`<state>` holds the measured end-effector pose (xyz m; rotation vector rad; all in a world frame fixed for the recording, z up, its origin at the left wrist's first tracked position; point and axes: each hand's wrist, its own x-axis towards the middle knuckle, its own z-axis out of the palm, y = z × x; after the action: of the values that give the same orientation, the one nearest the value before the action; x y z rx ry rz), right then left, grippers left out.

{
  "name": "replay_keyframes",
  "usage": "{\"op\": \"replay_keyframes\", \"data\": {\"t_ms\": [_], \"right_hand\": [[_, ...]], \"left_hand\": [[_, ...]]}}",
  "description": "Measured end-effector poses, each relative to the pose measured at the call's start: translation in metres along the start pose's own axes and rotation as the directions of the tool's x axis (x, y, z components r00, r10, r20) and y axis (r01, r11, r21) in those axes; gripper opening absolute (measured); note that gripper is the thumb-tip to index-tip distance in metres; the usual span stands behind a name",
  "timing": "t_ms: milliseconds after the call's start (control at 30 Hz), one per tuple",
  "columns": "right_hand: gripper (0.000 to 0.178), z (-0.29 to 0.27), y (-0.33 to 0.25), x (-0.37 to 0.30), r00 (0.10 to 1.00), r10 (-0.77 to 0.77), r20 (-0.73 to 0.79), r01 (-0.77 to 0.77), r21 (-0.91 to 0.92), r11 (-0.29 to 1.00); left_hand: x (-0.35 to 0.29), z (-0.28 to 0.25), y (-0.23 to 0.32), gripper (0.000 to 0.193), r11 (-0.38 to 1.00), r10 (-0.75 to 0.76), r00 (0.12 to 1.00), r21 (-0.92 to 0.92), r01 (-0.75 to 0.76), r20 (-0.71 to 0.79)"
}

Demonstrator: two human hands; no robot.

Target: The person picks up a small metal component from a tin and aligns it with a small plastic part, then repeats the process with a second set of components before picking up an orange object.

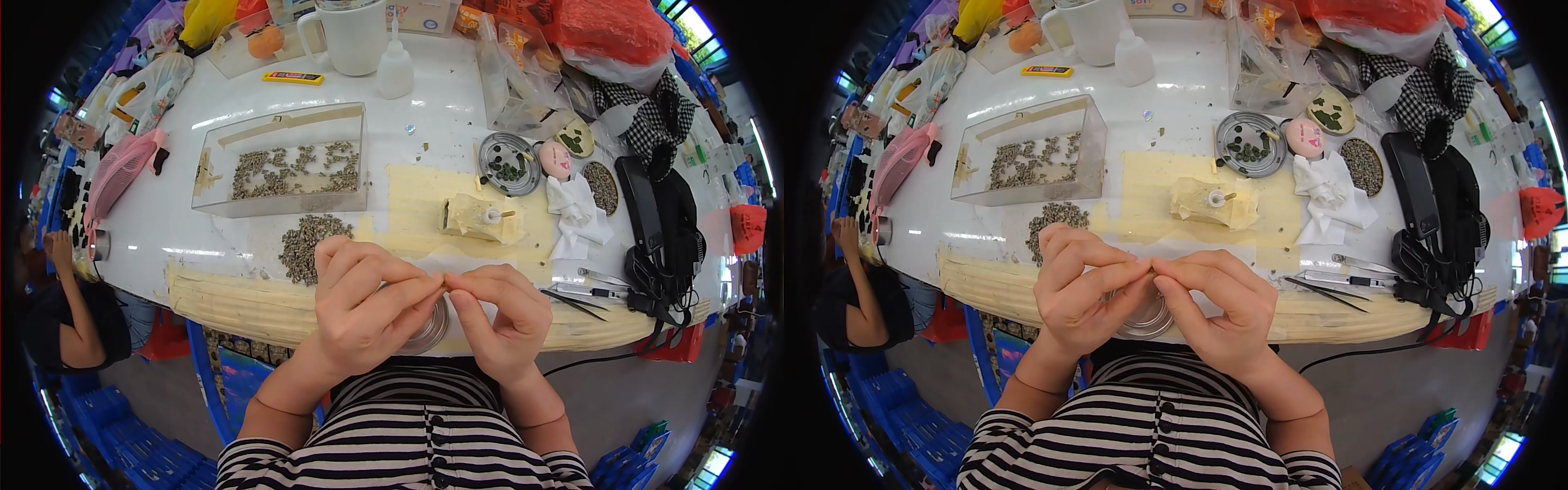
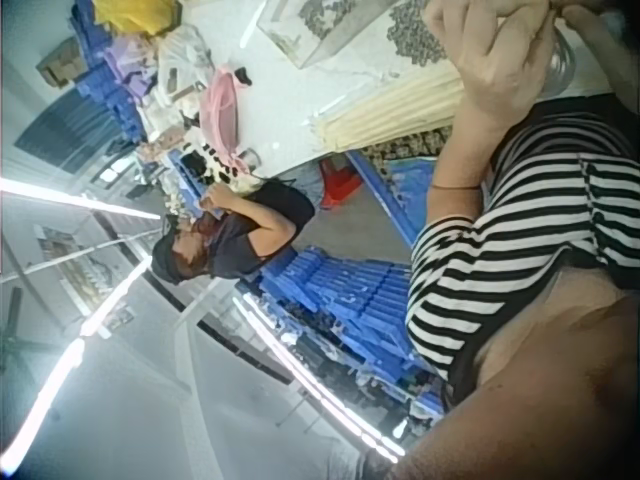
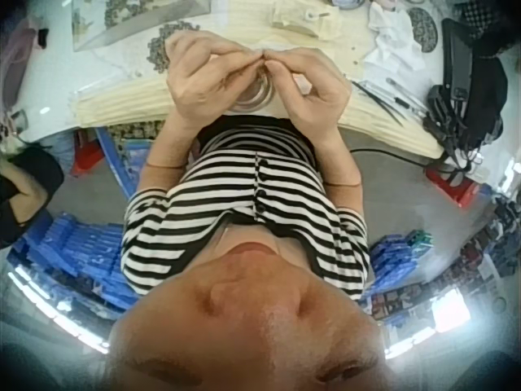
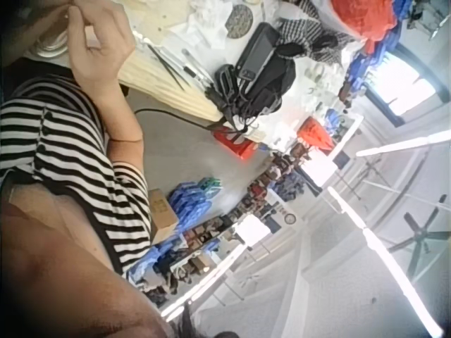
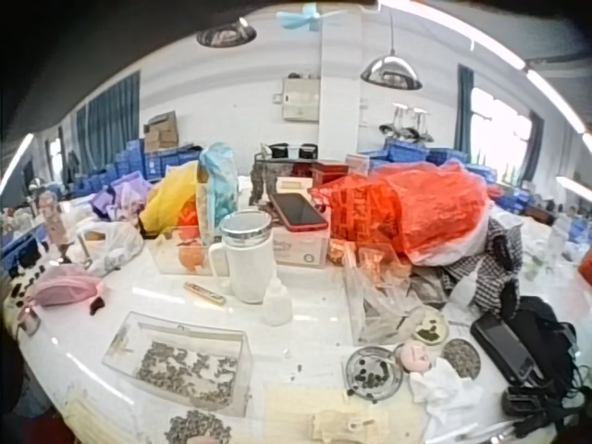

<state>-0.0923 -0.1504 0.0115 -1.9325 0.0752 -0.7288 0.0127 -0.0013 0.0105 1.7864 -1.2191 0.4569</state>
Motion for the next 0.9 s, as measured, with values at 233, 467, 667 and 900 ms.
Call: {"op": "replay_keyframes", "data": {"t_ms": [233,467,667,900], "right_hand": [[0.009,-0.004,-0.002,-0.003,0.875,0.436,0.210,-0.480,0.500,0.721],[0.014,-0.004,0.002,-0.002,0.993,0.115,0.032,-0.117,0.079,0.990],[0.024,0.008,-0.007,0.003,0.933,-0.360,0.010,0.343,-0.329,0.880],[0.024,-0.001,-0.004,0.000,1.000,0.007,0.025,-0.007,0.014,1.000]], "left_hand": [[0.000,-0.003,0.002,0.032,0.998,0.064,0.998,0.015,-0.065,0.018],[-0.002,0.000,0.003,0.030,0.994,0.065,0.998,0.085,-0.067,0.021],[-0.001,0.003,0.000,0.025,0.999,-0.006,1.000,0.038,0.006,-0.006],[-0.001,0.000,0.000,0.029,1.000,0.012,0.999,0.019,-0.011,-0.034]]}}
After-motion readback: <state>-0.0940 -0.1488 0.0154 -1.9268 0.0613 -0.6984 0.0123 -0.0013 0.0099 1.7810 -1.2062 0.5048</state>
